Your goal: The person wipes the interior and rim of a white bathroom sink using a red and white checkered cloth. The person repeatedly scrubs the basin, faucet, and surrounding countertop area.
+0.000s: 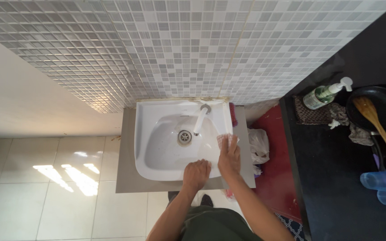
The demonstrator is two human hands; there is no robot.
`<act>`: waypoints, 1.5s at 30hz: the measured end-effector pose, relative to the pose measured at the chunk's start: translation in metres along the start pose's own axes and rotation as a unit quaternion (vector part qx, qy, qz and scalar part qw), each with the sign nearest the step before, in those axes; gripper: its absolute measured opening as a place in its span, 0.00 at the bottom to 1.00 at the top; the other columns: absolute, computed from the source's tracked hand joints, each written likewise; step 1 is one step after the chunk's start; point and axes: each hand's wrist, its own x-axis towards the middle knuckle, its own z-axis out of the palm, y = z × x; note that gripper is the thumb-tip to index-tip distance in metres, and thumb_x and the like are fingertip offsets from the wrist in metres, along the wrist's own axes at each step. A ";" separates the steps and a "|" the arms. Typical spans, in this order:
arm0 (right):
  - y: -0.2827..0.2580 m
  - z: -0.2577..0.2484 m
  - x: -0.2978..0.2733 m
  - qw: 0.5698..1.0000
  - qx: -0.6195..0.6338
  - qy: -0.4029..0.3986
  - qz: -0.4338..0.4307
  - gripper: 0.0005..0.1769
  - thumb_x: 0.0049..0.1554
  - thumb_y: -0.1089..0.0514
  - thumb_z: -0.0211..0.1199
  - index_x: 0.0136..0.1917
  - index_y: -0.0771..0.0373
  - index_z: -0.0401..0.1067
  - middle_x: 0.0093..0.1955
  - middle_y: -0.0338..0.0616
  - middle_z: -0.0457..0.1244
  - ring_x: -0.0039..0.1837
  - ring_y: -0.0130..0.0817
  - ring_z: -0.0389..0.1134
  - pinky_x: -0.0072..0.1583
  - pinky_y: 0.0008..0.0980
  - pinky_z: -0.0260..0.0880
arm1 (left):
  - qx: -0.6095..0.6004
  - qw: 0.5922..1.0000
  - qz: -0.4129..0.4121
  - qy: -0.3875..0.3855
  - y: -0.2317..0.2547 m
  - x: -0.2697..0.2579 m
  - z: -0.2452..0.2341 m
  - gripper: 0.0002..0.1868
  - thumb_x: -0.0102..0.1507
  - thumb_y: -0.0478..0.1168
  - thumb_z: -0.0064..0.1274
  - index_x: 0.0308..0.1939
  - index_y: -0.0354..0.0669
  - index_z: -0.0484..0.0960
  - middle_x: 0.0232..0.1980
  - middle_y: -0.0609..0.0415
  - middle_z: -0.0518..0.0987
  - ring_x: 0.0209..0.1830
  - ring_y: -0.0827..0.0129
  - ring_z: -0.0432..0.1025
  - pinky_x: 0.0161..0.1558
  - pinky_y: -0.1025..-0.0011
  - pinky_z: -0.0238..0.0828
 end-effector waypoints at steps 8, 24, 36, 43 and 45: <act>-0.007 0.001 0.068 0.991 -0.123 0.049 -0.028 0.37 0.60 0.49 0.60 0.77 0.64 0.56 0.79 0.71 0.44 0.64 0.64 0.62 0.58 0.51 0.73 | -0.023 0.994 0.071 -0.076 -0.045 -0.003 0.018 0.19 0.69 0.49 0.46 0.54 0.36 0.79 0.55 0.38 0.81 0.53 0.46 0.76 0.54 0.52 0.70; -0.012 0.002 0.012 0.994 0.034 0.079 0.075 0.37 0.57 0.57 0.62 0.78 0.50 0.58 0.76 0.62 0.50 0.74 0.62 0.55 0.69 0.50 0.63 | -0.147 0.962 0.090 -0.213 -0.081 0.019 -0.021 0.20 0.71 0.49 0.45 0.55 0.39 0.81 0.56 0.42 0.81 0.55 0.47 0.75 0.55 0.55 0.72; 0.000 -0.012 0.092 0.995 0.001 0.089 -0.043 0.34 0.59 0.54 0.60 0.75 0.64 0.58 0.75 0.64 0.50 0.74 0.61 0.55 0.69 0.50 0.62 | -0.150 0.986 0.052 0.050 -0.011 0.108 -0.089 0.11 0.67 0.39 0.50 0.50 0.39 0.82 0.51 0.44 0.81 0.52 0.48 0.74 0.54 0.54 0.71; 0.008 0.005 0.167 0.996 -0.024 0.071 -0.042 0.32 0.59 0.60 0.58 0.76 0.65 0.59 0.75 0.62 0.52 0.72 0.59 0.58 0.69 0.46 0.65 | 0.016 0.998 -0.010 0.057 -0.025 0.144 -0.056 0.30 0.65 0.38 0.49 0.72 0.37 0.66 0.73 0.34 0.64 0.66 0.43 0.65 0.59 0.49 0.66; 0.002 0.003 0.179 0.995 -0.012 0.085 -0.048 0.33 0.59 0.58 0.58 0.75 0.66 0.59 0.74 0.65 0.51 0.71 0.61 0.58 0.69 0.47 0.64 | -0.008 0.997 0.000 0.073 -0.032 0.153 -0.043 0.30 0.66 0.37 0.48 0.73 0.35 0.64 0.75 0.35 0.65 0.67 0.44 0.66 0.59 0.49 0.67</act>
